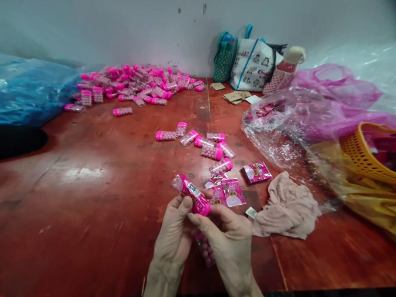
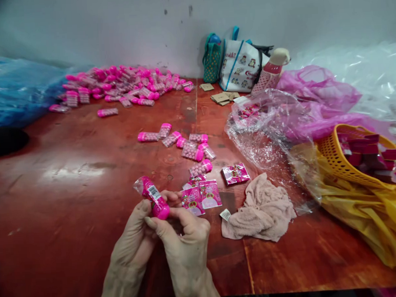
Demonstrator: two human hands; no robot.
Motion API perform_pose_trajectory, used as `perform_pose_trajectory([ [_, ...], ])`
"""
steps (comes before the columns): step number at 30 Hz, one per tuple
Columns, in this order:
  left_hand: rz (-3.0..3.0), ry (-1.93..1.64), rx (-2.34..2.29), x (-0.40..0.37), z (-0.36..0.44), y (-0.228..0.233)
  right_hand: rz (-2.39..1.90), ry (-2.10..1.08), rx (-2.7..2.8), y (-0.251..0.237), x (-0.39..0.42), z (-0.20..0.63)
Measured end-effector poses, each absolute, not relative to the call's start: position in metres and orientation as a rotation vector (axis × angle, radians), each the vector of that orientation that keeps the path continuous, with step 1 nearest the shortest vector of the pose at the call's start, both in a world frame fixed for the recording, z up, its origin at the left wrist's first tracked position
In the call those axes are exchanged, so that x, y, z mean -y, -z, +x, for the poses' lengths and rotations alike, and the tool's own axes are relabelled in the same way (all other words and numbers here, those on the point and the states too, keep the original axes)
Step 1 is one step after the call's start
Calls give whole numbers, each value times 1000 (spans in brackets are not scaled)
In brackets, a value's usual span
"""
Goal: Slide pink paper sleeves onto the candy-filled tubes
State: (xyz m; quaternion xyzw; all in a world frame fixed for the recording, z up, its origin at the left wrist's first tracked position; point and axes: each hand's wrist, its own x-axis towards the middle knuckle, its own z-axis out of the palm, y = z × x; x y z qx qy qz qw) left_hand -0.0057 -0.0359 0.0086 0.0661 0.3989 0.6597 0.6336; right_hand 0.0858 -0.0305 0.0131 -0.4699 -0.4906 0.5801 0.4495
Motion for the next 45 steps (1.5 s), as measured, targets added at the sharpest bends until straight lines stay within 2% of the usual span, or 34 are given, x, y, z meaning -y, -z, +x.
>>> perform_pose_trajectory([
  [5, 112, -1492, -910, 35, 1, -12, -1224, -1354, 1341, -18, 33, 89],
  [11, -45, -1483, -1001, 37, 5, -8, -1220, -1407, 1242, -11, 30, 87],
  [16, 111, -1478, -954, 36, -4, -9, -1135, -1497, 1385, -13, 22, 98],
  [25, 210, -1482, -997, 32, -9, -7, -782, -925, 1798, -19, 12, 105],
  [34, 62, -1539, -1003, 28, -9, -1, -633, -751, 2005, -3, 7, 108],
  [45, 100, -1458, -1051, 29, -12, 5, -916, -780, 1896, -2, 7, 97],
])
